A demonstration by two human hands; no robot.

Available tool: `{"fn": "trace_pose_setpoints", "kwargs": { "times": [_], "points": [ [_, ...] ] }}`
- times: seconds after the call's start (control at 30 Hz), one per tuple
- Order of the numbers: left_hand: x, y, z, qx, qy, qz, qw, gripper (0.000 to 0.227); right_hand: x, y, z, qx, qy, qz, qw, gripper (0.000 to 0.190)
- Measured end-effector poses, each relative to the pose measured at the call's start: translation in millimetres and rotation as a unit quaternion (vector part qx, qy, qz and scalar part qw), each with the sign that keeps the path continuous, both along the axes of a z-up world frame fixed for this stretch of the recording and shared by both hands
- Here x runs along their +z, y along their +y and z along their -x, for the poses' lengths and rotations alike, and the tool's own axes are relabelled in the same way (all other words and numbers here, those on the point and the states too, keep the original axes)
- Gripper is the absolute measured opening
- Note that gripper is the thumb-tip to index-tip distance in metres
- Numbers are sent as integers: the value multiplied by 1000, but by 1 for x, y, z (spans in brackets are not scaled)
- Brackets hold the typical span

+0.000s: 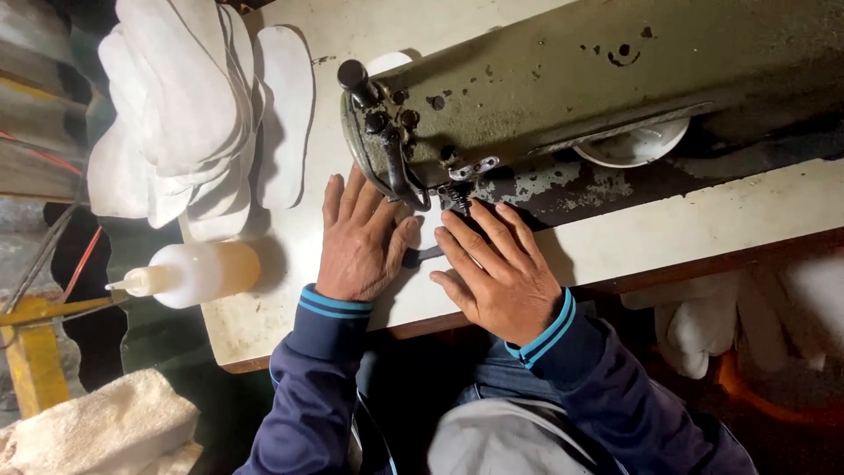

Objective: Stitching the edges of shoe insoles using an industrial sewing machine at a workbench.

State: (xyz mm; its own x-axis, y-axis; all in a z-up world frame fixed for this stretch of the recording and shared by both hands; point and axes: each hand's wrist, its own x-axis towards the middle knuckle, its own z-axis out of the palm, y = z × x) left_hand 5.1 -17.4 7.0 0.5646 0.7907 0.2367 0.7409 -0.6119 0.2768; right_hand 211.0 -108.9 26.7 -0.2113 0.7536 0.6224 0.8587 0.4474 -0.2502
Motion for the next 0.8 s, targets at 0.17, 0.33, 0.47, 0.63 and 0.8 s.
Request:
{"fn": "trace_pose_setpoints", "kwargs": {
  "times": [0.17,0.33,0.47,0.63,0.8],
  "points": [
    [-1,8,1,2,9,1,1000,50,-3,-2,0,2,-2,-5,1000,37],
    [-3,15,3,-8,18,7,1000,51,-3,-2,0,-5,-18,6,1000,41],
    [-9,20,5,-3,23,3,1000,50,-1,-1,1,-4,-20,18,1000,46],
    [-7,21,2,0,22,13,1000,49,-1,-2,2,-1,-17,28,999,50],
    [-13,21,4,12,14,-1,1000,46,-2,-1,1,0,-22,38,999,54]
  ]
}}
